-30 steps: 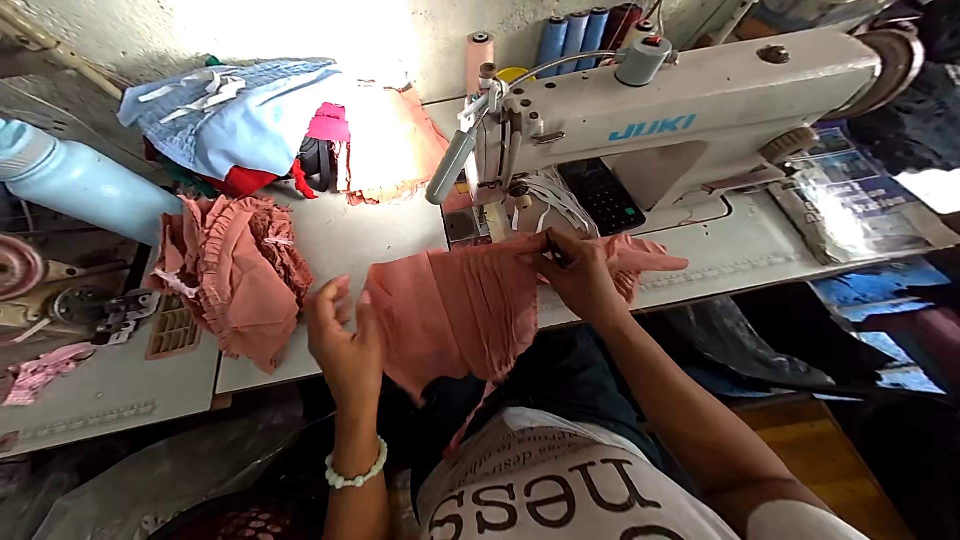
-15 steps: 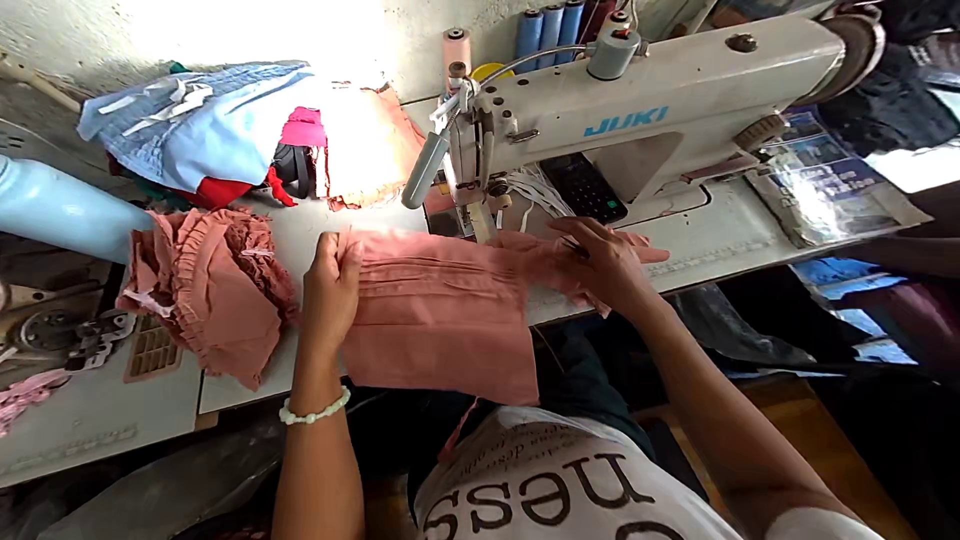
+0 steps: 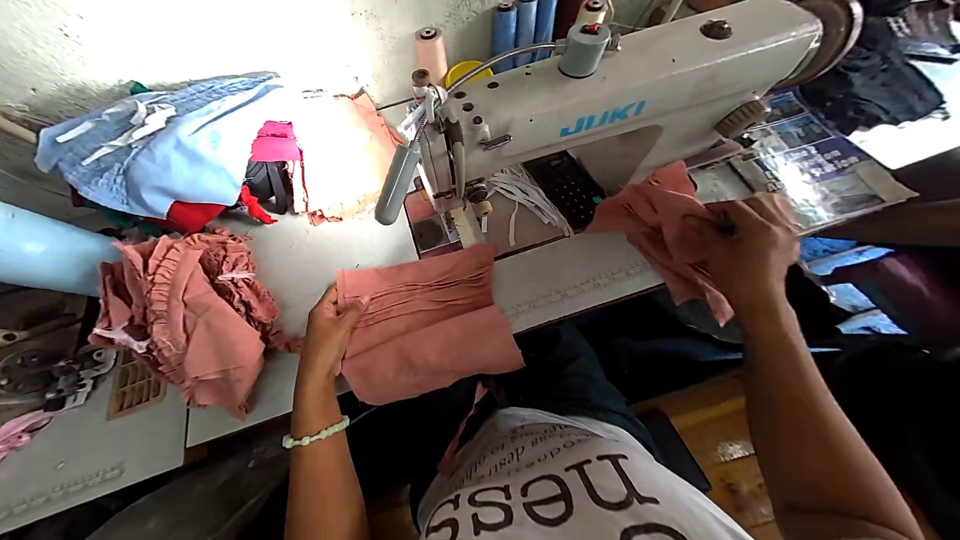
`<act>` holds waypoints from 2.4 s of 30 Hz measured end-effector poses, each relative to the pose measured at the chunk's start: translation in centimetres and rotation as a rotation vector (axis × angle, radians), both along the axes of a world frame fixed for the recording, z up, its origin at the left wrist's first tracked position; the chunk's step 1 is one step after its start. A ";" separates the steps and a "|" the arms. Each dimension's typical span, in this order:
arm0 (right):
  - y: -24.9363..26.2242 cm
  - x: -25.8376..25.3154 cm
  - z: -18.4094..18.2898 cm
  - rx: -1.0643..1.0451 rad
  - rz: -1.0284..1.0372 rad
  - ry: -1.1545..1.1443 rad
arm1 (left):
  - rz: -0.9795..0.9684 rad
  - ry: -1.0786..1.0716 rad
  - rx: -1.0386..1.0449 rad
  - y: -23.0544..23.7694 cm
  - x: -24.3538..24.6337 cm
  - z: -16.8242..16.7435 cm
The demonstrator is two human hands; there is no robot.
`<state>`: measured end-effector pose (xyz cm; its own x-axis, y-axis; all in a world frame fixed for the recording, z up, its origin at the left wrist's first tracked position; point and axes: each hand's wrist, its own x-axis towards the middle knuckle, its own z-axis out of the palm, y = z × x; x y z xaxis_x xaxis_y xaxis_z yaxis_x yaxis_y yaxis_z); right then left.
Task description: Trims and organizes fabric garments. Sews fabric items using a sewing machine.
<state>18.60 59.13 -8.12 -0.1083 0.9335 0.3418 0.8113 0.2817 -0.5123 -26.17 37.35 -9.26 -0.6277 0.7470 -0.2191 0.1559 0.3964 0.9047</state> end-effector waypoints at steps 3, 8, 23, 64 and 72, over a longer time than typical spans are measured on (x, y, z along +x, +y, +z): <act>0.0 -0.9 -0.4 -0.040 0.051 0.031 | 0.021 0.024 0.046 -0.1 0.1 0.5; -3.0 -1.5 2.9 -0.027 0.350 0.189 | 0.077 0.196 0.169 -0.9 -2.7 4.0; -3.5 -20.9 0.4 -0.172 0.906 0.175 | 0.183 0.901 0.185 5.2 -8.1 14.0; -6.6 -11.6 8.9 0.259 1.005 0.183 | -0.744 0.536 0.370 -0.9 9.1 4.5; -4.6 -10.7 8.2 0.119 0.785 0.290 | -0.252 -0.056 0.423 -3.7 7.0 0.6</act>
